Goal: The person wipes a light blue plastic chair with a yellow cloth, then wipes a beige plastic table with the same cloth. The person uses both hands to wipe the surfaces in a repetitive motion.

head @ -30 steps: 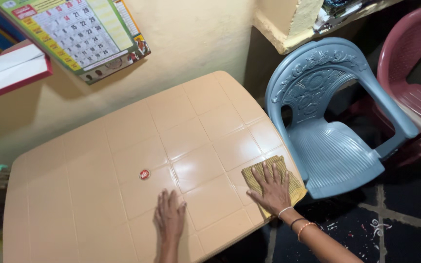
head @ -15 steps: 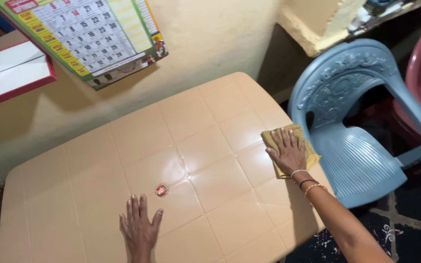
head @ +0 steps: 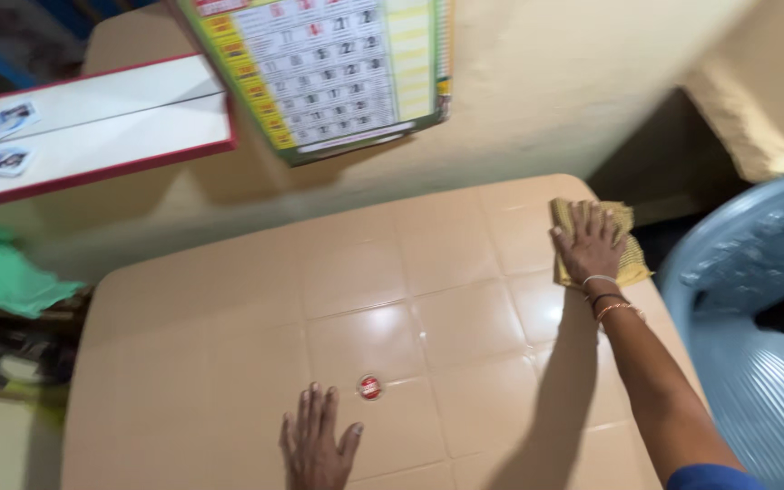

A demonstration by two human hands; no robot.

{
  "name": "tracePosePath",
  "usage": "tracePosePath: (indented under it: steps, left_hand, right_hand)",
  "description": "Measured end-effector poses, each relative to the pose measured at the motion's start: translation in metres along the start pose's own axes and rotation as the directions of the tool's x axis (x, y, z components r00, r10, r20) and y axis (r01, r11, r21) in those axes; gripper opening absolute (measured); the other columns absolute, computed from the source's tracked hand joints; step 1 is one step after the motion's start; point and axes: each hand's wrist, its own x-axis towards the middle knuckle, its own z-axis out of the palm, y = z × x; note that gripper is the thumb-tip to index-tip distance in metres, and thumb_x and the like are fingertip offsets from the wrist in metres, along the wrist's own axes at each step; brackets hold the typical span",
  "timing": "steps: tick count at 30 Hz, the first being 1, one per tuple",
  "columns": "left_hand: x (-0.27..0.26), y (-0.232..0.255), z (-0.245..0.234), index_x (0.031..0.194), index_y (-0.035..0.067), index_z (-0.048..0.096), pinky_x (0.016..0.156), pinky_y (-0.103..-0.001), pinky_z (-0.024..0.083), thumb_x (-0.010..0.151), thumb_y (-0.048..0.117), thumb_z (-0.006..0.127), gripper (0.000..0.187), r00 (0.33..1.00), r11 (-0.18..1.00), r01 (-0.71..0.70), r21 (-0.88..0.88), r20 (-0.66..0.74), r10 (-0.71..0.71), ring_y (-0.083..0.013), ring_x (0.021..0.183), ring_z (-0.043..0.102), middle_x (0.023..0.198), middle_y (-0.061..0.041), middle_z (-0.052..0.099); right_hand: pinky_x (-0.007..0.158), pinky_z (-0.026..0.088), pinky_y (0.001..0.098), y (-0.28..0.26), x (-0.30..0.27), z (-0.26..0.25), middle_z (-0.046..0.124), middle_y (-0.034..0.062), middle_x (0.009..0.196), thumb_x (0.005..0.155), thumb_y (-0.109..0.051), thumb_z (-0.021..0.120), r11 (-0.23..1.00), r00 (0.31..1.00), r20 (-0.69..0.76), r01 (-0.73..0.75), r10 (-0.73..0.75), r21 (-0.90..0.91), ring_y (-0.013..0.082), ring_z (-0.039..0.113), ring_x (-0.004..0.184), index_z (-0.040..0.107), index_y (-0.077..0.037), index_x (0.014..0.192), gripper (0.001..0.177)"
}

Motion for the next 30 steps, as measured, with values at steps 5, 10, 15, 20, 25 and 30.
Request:
tracePosePath:
  steps: [5, 10, 15, 20, 25, 30]
  left_hand:
    - [0.004, 0.007, -0.026, 0.151, 0.019, 0.039, 0.117, -0.055, 0.017, 0.089, 0.058, 0.057, 0.076, 1.000, 0.997, 0.016, -0.074, 0.015, -0.015, -0.0248, 0.148, 0.027, 0.159, -0.009, 0.033]
    - [0.001, 0.007, -0.035, 0.152, 0.017, 0.040, 0.119, -0.053, 0.015, 0.091, 0.053, 0.061, 0.074, 0.999, 0.983, 0.041, -0.180, 0.010, -0.040, -0.0252, 0.149, 0.027, 0.161, -0.009, 0.034]
    - [-0.004, 0.004, -0.033, 0.154, 0.017, 0.041, 0.121, -0.051, 0.015, 0.094, 0.051, 0.060, 0.071, 0.999, 0.978, 0.033, -0.208, -0.015, -0.037, -0.0247, 0.150, 0.027, 0.161, -0.009, 0.035]
    - [-0.002, 0.003, -0.033, 0.151, 0.015, 0.042, 0.119, -0.053, 0.013, 0.092, 0.052, 0.060, 0.072, 0.998, 0.978, 0.060, -0.200, 0.041, -0.053, -0.0259, 0.148, 0.028, 0.160, -0.010, 0.035]
    - [0.000, -0.004, -0.013, 0.151, 0.014, 0.041, 0.119, -0.058, 0.012, 0.091, 0.052, 0.063, 0.075, 0.991, 0.978, 0.061, -0.197, 0.132, -0.035, -0.0269, 0.150, 0.026, 0.161, -0.011, 0.035]
    - [-0.006, -0.012, 0.004, 0.151, 0.013, 0.041, 0.116, -0.059, 0.014, 0.091, 0.050, 0.064, 0.075, 1.000, 0.980, -0.019, -0.199, 0.001, 0.019, -0.0293, 0.148, 0.028, 0.160, -0.014, 0.033]
  right_hand:
    - [0.122, 0.004, 0.0657, -0.084, 0.032, 0.013, 0.006, 0.0057, 0.174, 0.098, -0.075, 0.019, 0.996, 0.998, 0.008, 0.061, -0.062, 0.064, 0.0342, 0.001, 0.159, 0.014, -0.034, 0.164, 0.079]
    - [0.122, 0.004, 0.0638, -0.203, 0.016, 0.043, 0.003, 0.0034, 0.173, 0.094, -0.077, 0.020, 0.961, 0.958, 0.080, 0.269, -0.274, 0.061, 0.0314, 0.000, 0.159, 0.011, -0.036, 0.163, 0.081]
    - [0.120, 0.005, 0.0585, -0.331, -0.046, 0.068, 0.004, 0.0097, 0.170, 0.093, -0.080, 0.027, 0.854, 0.862, -0.016, 0.505, -0.507, 0.125, 0.0377, 0.002, 0.154, 0.010, -0.024, 0.165, 0.093]
    - [0.124, 0.004, 0.0566, -0.453, -0.176, 0.021, 0.007, 0.0024, 0.170, 0.090, -0.080, 0.017, 0.657, 0.648, 0.374, 0.744, -0.663, -0.123, 0.0260, 0.001, 0.157, 0.009, -0.028, 0.163, 0.090]
    - [0.125, 0.001, 0.0588, -0.498, -0.255, 0.018, 0.008, 0.0006, 0.172, 0.093, -0.077, 0.009, 0.409, 0.310, 0.343, 0.871, -0.887, 0.271, 0.0267, 0.003, 0.158, 0.014, -0.034, 0.162, 0.081]
    - [0.123, 0.006, 0.0621, -0.505, -0.185, 0.039, 0.009, 0.0053, 0.172, 0.094, -0.078, 0.024, 0.581, 0.521, 0.382, 0.812, -0.763, 0.054, 0.0331, 0.000, 0.159, 0.020, -0.033, 0.162, 0.081]
